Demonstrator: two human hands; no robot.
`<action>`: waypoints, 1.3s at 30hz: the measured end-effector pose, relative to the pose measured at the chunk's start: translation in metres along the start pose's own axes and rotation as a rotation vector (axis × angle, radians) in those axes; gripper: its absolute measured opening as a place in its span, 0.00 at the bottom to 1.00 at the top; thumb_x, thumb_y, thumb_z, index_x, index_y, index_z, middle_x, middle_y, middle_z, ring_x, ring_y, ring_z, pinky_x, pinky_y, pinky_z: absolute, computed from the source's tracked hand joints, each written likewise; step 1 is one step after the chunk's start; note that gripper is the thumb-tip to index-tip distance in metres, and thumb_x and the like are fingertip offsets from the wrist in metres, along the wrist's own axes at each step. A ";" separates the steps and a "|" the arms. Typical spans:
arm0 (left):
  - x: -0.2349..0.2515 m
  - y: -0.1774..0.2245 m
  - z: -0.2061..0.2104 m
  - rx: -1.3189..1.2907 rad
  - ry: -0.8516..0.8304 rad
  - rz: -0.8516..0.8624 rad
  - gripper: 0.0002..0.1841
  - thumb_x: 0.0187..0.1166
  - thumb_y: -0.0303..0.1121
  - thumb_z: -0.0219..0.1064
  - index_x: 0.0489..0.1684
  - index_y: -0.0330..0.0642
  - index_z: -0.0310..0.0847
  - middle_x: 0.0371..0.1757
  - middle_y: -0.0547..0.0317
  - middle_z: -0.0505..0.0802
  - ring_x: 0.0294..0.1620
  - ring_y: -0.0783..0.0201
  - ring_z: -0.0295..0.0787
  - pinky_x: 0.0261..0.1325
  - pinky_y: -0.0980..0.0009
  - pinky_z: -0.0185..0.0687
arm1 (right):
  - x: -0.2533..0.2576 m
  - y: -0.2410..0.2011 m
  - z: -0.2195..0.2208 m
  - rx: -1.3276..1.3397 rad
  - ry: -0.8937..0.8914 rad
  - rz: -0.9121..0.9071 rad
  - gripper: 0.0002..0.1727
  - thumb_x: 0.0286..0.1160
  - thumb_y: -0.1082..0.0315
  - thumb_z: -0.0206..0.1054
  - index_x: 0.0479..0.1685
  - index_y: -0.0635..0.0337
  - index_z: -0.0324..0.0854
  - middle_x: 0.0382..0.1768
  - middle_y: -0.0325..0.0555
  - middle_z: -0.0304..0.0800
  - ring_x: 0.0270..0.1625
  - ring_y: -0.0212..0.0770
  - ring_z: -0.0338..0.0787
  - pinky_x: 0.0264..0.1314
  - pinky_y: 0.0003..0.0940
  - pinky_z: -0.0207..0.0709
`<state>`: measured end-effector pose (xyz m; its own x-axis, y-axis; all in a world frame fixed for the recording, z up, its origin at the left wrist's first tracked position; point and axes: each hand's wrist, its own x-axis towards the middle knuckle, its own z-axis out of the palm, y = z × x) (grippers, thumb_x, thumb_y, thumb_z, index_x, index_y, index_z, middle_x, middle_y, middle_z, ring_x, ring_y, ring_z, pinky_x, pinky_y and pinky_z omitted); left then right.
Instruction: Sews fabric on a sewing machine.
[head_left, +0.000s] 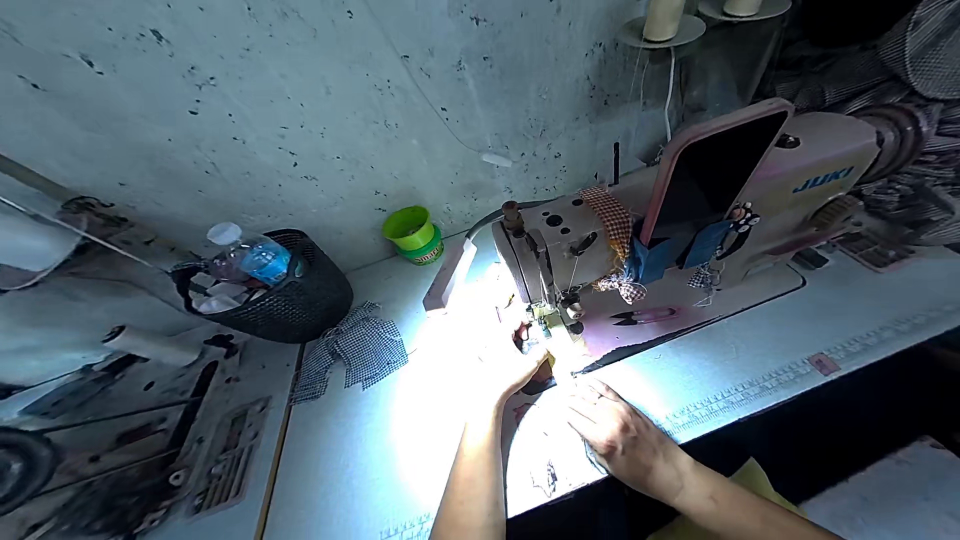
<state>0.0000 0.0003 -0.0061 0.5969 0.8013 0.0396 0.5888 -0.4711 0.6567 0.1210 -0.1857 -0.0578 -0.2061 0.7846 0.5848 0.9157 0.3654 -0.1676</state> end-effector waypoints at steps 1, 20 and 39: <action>-0.001 -0.001 -0.001 0.003 -0.013 0.000 0.26 0.61 0.47 0.78 0.54 0.40 0.86 0.46 0.57 0.89 0.50 0.64 0.83 0.56 0.62 0.78 | -0.001 0.000 0.000 0.004 0.002 0.011 0.14 0.78 0.73 0.59 0.46 0.58 0.92 0.55 0.45 0.96 0.68 0.44 0.90 0.81 0.40 0.73; -0.043 0.006 -0.008 -0.120 0.054 0.149 0.21 0.69 0.38 0.73 0.61 0.39 0.86 0.56 0.53 0.93 0.58 0.62 0.90 0.64 0.61 0.84 | 0.007 0.005 -0.010 0.134 0.238 0.228 0.12 0.77 0.63 0.64 0.42 0.45 0.96 0.46 0.38 0.95 0.56 0.38 0.90 0.67 0.40 0.77; -0.103 0.002 0.056 0.090 0.428 0.518 0.09 0.77 0.38 0.67 0.34 0.49 0.93 0.41 0.68 0.96 0.48 0.66 0.90 0.56 0.60 0.80 | 0.000 0.023 -0.020 0.181 0.252 0.297 0.09 0.73 0.63 0.67 0.40 0.50 0.94 0.43 0.35 0.95 0.53 0.34 0.89 0.67 0.38 0.76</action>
<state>-0.0299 -0.1041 -0.0511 0.5566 0.5306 0.6392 0.3394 -0.8476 0.4080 0.1492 -0.1876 -0.0457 0.1691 0.7303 0.6618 0.8425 0.2414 -0.4817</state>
